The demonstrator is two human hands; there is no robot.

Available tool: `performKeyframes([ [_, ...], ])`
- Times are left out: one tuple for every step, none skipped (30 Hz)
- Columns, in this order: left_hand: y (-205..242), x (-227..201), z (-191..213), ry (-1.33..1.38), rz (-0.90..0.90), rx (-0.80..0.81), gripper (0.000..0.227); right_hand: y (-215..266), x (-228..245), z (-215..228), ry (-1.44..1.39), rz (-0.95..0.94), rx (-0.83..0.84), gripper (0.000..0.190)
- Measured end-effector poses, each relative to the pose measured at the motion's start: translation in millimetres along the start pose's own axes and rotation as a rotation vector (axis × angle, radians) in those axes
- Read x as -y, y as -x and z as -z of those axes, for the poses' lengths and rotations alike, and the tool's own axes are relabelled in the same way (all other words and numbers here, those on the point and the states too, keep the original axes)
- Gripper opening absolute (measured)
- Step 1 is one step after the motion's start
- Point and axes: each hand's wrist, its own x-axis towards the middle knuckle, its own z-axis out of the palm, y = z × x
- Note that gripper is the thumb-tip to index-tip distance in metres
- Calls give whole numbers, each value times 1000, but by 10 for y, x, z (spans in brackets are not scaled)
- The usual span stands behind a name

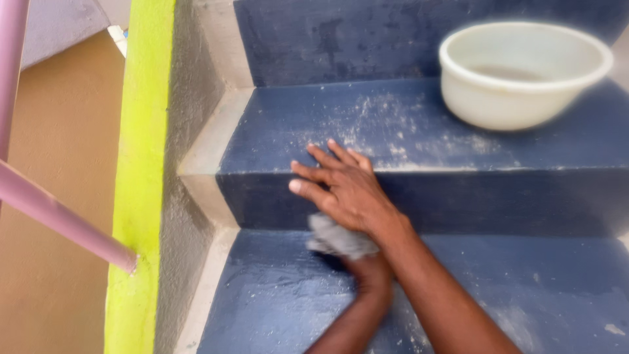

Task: The person wipes the blue-painted concrete steps and the adjacent yellow-painted wall with a gray cloth. They repeatedly dip the cloth into a white bowl of water placed on the stairs to wet it, then scrub the stair treads, risers, and the wall surface. The person also wipes the pink metal railing along the staircase.

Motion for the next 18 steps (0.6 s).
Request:
performKeyframes([
  [119,1,25,-16,-7,15,40,32,5,-23,3,-13,3,69],
  [127,20,36,-20,3,14,40,28,7,-13,10,-18,-5,69],
  [117,51,43,-19,17,8,40,25,9,2,17,-22,-13,68],
  [93,103,97,-23,43,1,40,31,21,1,5,-25,-7,68],
  [52,167,148,-22,74,-16,39,42,28,-3,-6,-28,-1,68],
  [33,230,167,-11,113,-28,39,46,11,10,-11,-35,3,68],
  [2,298,184,-1,151,-43,39,30,-7,20,11,-30,-4,67],
  [-2,369,242,2,189,-53,38,24,-11,-3,27,-26,-4,67],
  [-14,430,293,7,225,-62,38,19,-17,-27,42,-23,-4,67],
  [-13,475,331,11,252,-71,38,24,-30,-44,39,-14,-16,67],
  [1,500,360,15,269,-74,38,28,-41,-57,36,-5,-29,67],
  [-5,503,384,23,276,-81,37,9,-36,-63,34,9,-45,67],
  [-8,489,397,29,275,-84,37,-5,-21,-80,36,15,-45,68],
  [18,463,367,43,271,-80,37,1,-31,-87,42,14,-48,69],
  [46,425,322,54,263,-75,37,10,-38,-92,49,13,-52,70],
  [73,383,348,54,253,-74,36,17,-6,-111,62,21,-52,70],
  [102,339,363,55,242,-77,36,34,16,-118,75,29,-53,71],
  [167,286,265,70,229,-59,36,52,-10,-92,99,20,-68,72],
])
